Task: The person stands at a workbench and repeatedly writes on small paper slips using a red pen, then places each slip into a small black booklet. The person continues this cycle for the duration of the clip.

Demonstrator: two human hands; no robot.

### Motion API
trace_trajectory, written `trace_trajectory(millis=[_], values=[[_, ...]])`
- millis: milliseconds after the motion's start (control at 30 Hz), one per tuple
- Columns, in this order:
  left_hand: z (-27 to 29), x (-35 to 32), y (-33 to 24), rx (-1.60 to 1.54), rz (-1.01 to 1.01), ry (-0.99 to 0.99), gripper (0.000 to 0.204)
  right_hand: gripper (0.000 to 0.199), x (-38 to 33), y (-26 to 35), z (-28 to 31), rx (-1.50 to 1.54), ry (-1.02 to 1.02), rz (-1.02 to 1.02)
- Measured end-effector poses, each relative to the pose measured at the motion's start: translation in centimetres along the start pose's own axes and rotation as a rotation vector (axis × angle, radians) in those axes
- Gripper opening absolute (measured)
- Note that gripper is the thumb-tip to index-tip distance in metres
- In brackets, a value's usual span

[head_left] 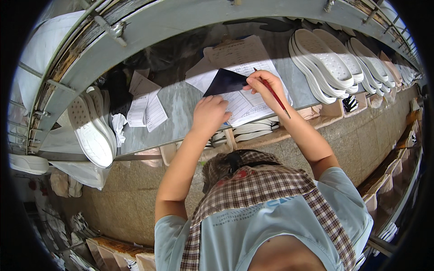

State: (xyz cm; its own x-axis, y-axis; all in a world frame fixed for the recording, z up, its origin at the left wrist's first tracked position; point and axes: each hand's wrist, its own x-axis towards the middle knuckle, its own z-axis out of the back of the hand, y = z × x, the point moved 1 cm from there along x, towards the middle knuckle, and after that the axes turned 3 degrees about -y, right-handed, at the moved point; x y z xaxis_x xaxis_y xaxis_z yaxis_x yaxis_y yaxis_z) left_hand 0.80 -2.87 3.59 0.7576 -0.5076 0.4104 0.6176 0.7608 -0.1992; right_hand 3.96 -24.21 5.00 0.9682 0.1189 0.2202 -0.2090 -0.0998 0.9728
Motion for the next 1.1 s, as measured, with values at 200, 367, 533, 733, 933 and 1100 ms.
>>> trace_trajectory(millis=[200, 367, 533, 733, 933, 1100], values=[[-0.9, 1.3, 1.0, 0.116, -0.142, 0.018, 0.009, 0.009, -0.8, 1.6, 2.2, 0.052, -0.161, 0.113], [-1.0, 1.9, 1.3, 0.118, -0.126, 0.167, 0.006, 0.009, -1.6, 2.0, 4.4, 0.074, -0.285, 0.098], [0.2, 1.8, 1.6, -0.213, 0.229, 0.095, 0.008, 0.008, -2.5, 1.4, 5.9, 0.141, -0.314, 0.123], [0.4, 0.9, 5.2, -1.329, 1.116, -0.172, 0.010, 0.007, -3.8, 0.6, 5.5, 0.080, -0.274, 0.096], [-0.6, -0.7, 4.1, -1.364, 0.730, -0.613, 0.012, 0.006, -5.3, 0.4, 5.4, 0.032, -0.180, 0.136], [0.2, -0.9, 0.8, -0.094, 0.016, -0.049, 0.029, 0.004, -6.6, 1.0, 6.8, -0.008, -0.185, 0.185]])
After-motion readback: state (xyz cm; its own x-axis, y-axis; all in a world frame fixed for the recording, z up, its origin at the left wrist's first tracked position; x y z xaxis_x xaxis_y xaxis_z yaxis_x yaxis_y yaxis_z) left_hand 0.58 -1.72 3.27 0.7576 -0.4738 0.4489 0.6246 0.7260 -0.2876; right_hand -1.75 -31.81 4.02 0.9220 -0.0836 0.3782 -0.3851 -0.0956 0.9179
